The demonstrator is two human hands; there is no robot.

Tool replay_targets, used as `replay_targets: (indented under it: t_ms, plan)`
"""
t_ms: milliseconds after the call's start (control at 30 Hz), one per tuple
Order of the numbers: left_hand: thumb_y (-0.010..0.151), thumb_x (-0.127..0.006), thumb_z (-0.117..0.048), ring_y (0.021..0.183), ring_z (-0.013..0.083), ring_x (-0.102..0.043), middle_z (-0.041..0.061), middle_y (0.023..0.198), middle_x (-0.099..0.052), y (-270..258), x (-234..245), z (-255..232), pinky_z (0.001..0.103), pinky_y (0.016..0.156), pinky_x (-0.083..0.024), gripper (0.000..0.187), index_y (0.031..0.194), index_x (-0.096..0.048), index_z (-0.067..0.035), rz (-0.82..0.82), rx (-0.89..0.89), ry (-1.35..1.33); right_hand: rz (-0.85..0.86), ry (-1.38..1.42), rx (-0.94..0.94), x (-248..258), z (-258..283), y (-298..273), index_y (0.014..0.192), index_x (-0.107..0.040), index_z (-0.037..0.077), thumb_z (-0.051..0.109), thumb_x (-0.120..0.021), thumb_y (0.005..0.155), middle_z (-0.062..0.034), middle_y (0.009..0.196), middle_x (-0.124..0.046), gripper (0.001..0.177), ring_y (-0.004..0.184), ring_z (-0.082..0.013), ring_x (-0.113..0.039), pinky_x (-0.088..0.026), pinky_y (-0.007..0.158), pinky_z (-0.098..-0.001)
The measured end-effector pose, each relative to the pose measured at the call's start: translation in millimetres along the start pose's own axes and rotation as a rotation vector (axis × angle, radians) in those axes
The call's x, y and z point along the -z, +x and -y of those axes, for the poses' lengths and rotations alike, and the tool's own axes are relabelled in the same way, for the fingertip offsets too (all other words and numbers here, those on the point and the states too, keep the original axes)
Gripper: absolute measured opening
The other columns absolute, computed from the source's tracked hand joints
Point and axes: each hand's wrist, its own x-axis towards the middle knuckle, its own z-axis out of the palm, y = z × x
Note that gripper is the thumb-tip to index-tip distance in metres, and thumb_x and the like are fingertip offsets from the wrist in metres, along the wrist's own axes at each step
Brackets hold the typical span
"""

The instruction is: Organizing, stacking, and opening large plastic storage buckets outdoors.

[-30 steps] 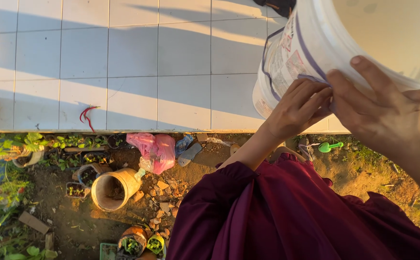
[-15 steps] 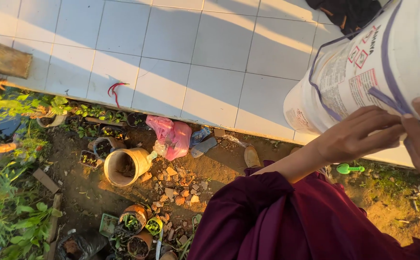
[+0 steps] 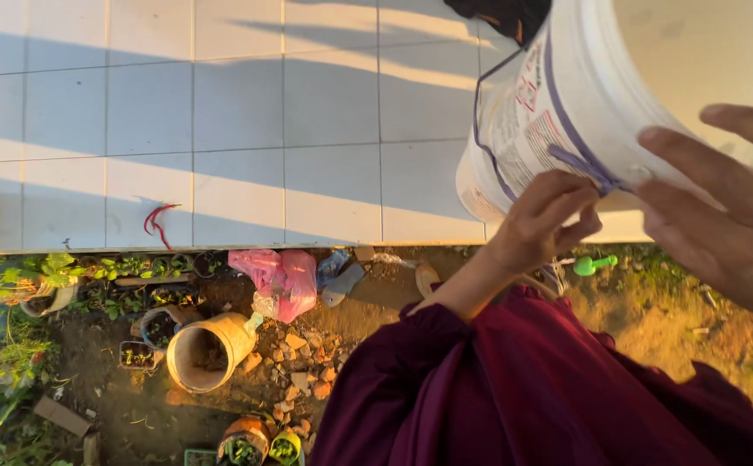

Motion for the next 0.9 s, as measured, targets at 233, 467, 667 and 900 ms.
replay_targets:
  t_ms: [233,467,667,900]
  plan:
    - [0.081,-0.083,0.0,0.104,0.0296,-0.065,0.013,0.116,-0.065,23.9,18.2,-35.0,0.038,0.089,-0.055,0.039,0.114,-0.063,0.0,-0.013,0.02,0.021,-0.014,-0.363,0.007,-36.7,17.7,-17.4,0.141,-0.074,0.017,0.033,-0.073,0.094,0.0064,0.151,-0.057,0.05,0.148,-0.0161,-0.027,-0.028,0.104,-0.0611]
    - [0.084,-0.082,-0.001,0.109,0.0325,-0.067,0.015,0.115,-0.066,36.7,29.8,-47.0,0.043,0.091,-0.056,0.035,0.115,-0.065,0.003,0.037,-0.112,0.248,-0.004,-0.496,0.09,-38.3,15.4,-8.0,0.116,-0.08,0.025,0.036,-0.073,0.091,0.0149,0.161,-0.046,0.028,0.15,-0.0167,-0.023,-0.021,0.108,-0.0604]
    - [0.086,-0.079,-0.006,0.109,0.0283,-0.068,0.011,0.115,-0.069,53.2,35.3,-68.5,0.042,0.09,-0.054,0.025,0.109,-0.07,-0.001,0.04,-0.193,0.562,-0.043,-0.32,0.055,-44.5,12.9,-11.5,0.103,-0.082,0.019,0.032,-0.07,0.095,0.0075,0.154,-0.056,0.019,0.15,-0.0177,-0.032,-0.019,0.114,-0.0653]
    - [0.088,-0.081,-0.006,0.112,0.0262,-0.067,0.01,0.115,-0.069,45.6,29.7,-52.4,0.043,0.098,-0.052,0.029,0.112,-0.067,-0.001,0.015,-0.118,0.38,0.016,-0.396,0.081,-42.2,13.4,-8.8,0.096,-0.08,0.022,0.027,-0.067,0.099,0.0062,0.153,-0.058,0.014,0.154,-0.0216,-0.034,0.005,0.125,-0.0648]
